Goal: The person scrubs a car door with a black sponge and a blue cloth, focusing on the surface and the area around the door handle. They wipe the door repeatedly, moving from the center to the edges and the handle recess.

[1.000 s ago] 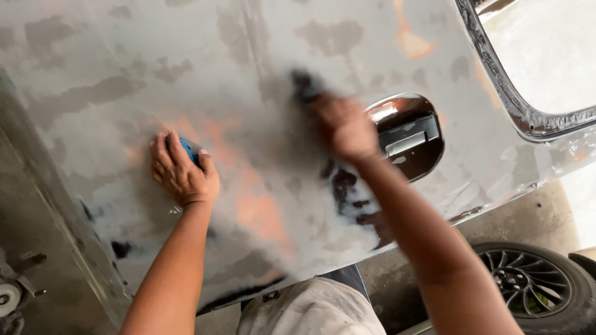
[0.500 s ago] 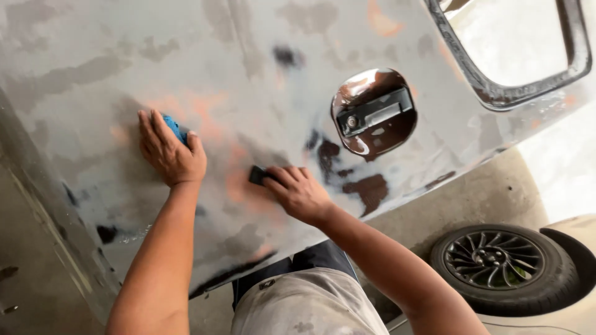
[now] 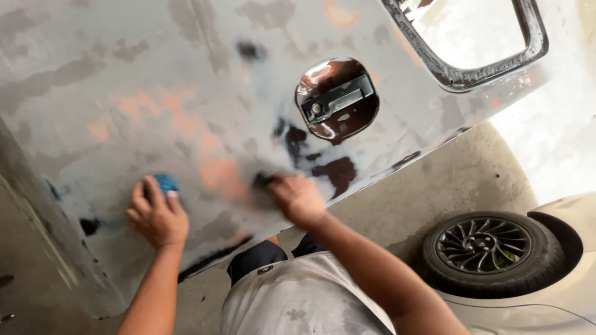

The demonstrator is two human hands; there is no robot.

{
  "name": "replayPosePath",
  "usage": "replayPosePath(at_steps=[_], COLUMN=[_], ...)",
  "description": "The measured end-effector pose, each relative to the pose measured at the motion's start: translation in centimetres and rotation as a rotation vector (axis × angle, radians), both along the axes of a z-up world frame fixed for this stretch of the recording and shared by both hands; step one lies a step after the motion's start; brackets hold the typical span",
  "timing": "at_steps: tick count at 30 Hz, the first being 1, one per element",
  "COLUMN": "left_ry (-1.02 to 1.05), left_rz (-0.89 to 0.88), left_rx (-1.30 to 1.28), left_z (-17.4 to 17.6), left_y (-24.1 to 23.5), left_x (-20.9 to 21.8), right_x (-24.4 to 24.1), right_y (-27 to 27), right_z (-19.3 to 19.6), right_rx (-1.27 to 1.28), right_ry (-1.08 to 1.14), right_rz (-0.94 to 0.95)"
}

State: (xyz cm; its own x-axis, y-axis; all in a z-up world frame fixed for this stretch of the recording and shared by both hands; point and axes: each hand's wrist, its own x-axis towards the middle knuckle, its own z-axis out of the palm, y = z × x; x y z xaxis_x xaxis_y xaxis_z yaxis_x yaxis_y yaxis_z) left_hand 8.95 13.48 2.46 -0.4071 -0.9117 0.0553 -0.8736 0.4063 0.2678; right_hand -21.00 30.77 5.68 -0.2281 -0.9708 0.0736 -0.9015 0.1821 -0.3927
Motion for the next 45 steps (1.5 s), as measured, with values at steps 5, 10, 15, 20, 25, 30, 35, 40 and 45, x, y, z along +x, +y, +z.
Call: replayPosePath(at_steps=[5,10,15,20,25,30,35,40,45], left_ry=[0.174,0.12,0.074,0.099,0.142,0.254,-0.085,-0.023,-0.199], left_rz=[0.244,0.277,0.124,-0.374,-0.625,-0.56,0.463,0.306,-0.144], left_rx=[-0.143,-0.134,-0.107,0.161,0.219,0.132,0.123,0.007,0.474], left_z=[-3.7,-1.4,1.5,0.4,0.6,1.2,-0.1,-1.3,4.8], left_y=[-0.2,5.2,12.3,19.3,24.6,23.8,23.3,24.0,23.9], left_x=[-1.0,-11.8,-27.7,-46.7,-52.7,-40.4,-24.4,-34.7,-51.3], right_x=[-2.4,-15.9,-29.6,-36.5,-41.7,-42.8,-42.8,-42.6,-42.7], right_y=[0.1,5.6,10.1,11.2,12.5,12.9,13.0,13.3,13.4], right_z=[2.0,1.6,-0.2,-0.1,-2.2,-2.3,-3.6,-3.2,-3.6], right_rx=[0.099,-0.079,-0.132,-0.058,-0.084,-0.094,-0.111,-0.127,-0.124], right_ry=[-0.128,-0.08,-0.016,0.012,-0.011,-0.042,-0.005,-0.02,-0.04], right_rz=[0.292,0.078,-0.157,-0.167,-0.274,-0.22,-0.295,-0.317,-0.268])
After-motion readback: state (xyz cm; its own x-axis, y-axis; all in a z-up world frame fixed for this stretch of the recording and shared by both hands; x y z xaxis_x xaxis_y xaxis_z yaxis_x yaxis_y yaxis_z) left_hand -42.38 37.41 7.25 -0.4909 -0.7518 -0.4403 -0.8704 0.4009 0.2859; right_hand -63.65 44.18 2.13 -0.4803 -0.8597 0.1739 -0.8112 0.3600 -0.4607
